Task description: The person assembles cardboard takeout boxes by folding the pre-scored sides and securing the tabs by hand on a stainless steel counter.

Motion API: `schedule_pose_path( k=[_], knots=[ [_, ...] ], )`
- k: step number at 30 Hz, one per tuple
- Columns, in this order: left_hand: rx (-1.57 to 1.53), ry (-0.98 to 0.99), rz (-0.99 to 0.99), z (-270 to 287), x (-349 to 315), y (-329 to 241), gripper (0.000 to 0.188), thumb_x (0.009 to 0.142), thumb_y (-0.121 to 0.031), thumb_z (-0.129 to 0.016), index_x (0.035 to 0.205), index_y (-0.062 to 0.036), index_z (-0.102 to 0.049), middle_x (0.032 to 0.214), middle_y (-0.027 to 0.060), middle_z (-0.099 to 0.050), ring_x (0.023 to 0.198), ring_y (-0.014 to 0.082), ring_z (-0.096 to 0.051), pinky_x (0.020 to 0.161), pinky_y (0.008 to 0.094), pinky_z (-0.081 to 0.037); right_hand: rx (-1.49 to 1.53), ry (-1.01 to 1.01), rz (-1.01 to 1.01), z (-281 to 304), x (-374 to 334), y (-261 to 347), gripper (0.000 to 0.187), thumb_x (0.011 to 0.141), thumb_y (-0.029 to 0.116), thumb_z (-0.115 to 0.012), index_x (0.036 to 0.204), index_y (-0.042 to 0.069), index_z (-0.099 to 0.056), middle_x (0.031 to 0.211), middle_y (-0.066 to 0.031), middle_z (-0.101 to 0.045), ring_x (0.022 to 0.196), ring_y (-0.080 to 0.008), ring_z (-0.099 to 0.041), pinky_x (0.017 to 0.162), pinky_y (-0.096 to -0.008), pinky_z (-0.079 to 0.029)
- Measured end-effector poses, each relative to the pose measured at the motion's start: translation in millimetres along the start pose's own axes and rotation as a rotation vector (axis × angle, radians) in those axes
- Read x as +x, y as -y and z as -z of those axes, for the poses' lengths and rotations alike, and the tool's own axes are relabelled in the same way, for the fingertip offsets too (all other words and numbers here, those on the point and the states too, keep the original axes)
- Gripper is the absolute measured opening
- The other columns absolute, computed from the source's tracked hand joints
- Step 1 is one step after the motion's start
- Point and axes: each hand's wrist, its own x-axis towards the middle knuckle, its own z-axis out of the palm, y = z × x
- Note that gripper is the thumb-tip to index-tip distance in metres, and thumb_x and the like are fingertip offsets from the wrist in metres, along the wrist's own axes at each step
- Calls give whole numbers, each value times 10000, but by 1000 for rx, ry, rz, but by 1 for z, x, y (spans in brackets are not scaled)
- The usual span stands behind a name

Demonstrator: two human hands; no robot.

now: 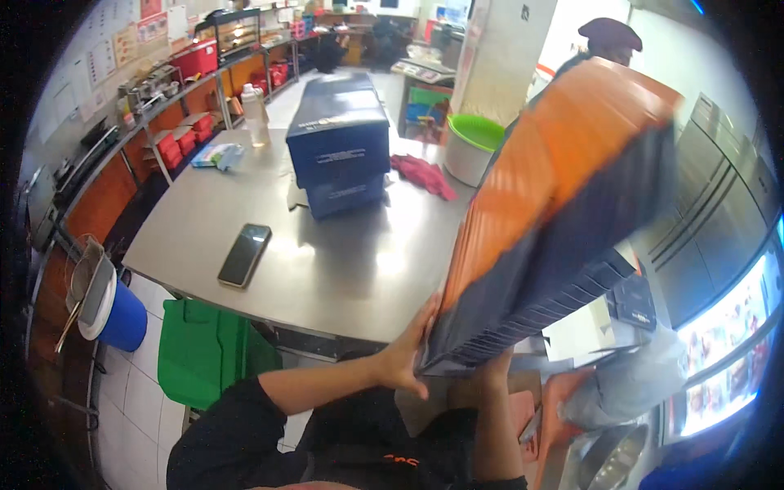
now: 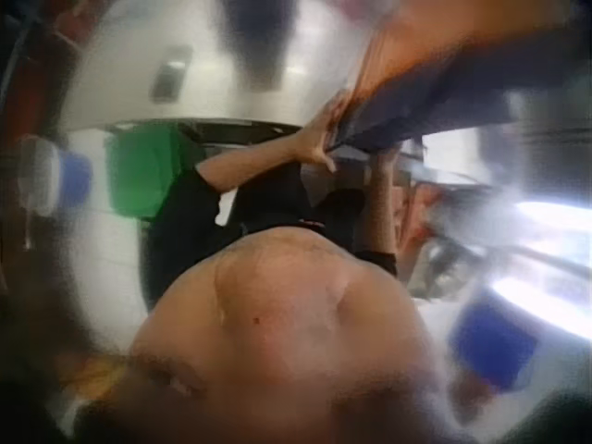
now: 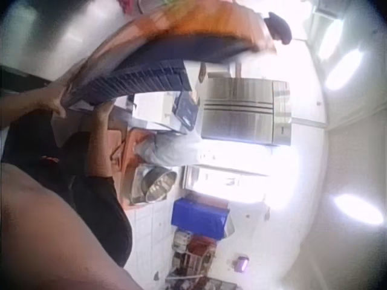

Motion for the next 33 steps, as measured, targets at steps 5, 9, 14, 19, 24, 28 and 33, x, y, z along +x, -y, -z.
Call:
schedule_pose_path(
  k=[5, 9, 14, 19, 24, 28, 33],
  knots=[
    [-72, -244, 93, 21, -1, -17, 673, 981, -205, -643, 1510, 43, -308, 1456, 265, -443, 1370, 333, -430, 1126, 392, -346, -184, 159, 296, -47, -8, -11, 895, 963, 687, -472, 1533, 11, -333, 1505, -132, -429, 1373, -283, -445, 1153, -447, -350],
    [233, -568, -205, 53, 25, -22, 285, 1038, -115, -526, 1225, 82, -611, 1065, 216, -696, 926, 293, -682, 855, 353, -511, -283, 188, 530, -113, -18, 23, 1030, 910, 725, -540, 1570, -14, -260, 1586, -168, -298, 1471, -301, -296, 1202, -440, -235],
    [385, -751, -74, 91, 77, -66, 307, 1043, -195, -574, 1185, 70, -640, 1091, 155, -702, 909, 204, -665, 833, 315, -514, -153, 22, 671, -129, 9, 36, 991, 891, 683, -616, 1588, 79, -251, 1586, -136, -336, 1476, -280, -298, 1206, -446, -261],
    [-256, -807, 72, 127, 113, -111, 401, 1069, -276, -528, 1264, 65, -609, 1172, 120, -680, 972, 180, -664, 867, 319, -536, 378, 471, 215, -106, 77, 19, 946, 858, 652, -690, 1564, 152, -307, 1577, -36, -363, 1451, -239, -346, 1196, -442, -299],
    [-496, -867, 288, 155, 153, -155, 388, 1051, -300, -553, 1282, 10, -583, 1119, 121, -671, 895, 192, -695, 746, 337, -596, 389, 595, 204, -173, 103, 87, 653, 865, 597, -681, 1322, 147, -563, 1373, -25, -578, 1252, -218, -544, 1033, -446, -426],
    [-222, -1061, 72, 214, 193, -148, 237, 963, -180, -643, 1138, -43, -561, 1019, 99, -652, 825, 178, -655, 668, 327, -566, 218, 359, 89, -275, 104, 157, 583, 885, 574, -626, 1278, 148, -565, 1306, -34, -602, 1229, -218, -553, 980, -476, -456],
    [512, -1044, -21, 337, 215, -125, 261, 834, -97, -730, 1059, 10, -653, 934, 111, -709, 808, 183, -663, 725, 331, -532, 109, 442, -15, -356, 182, 168, 561, 872, 496, -655, 1274, 115, -562, 1114, -91, -671, 955, -230, -683, 791, -449, -579]
  ],
)
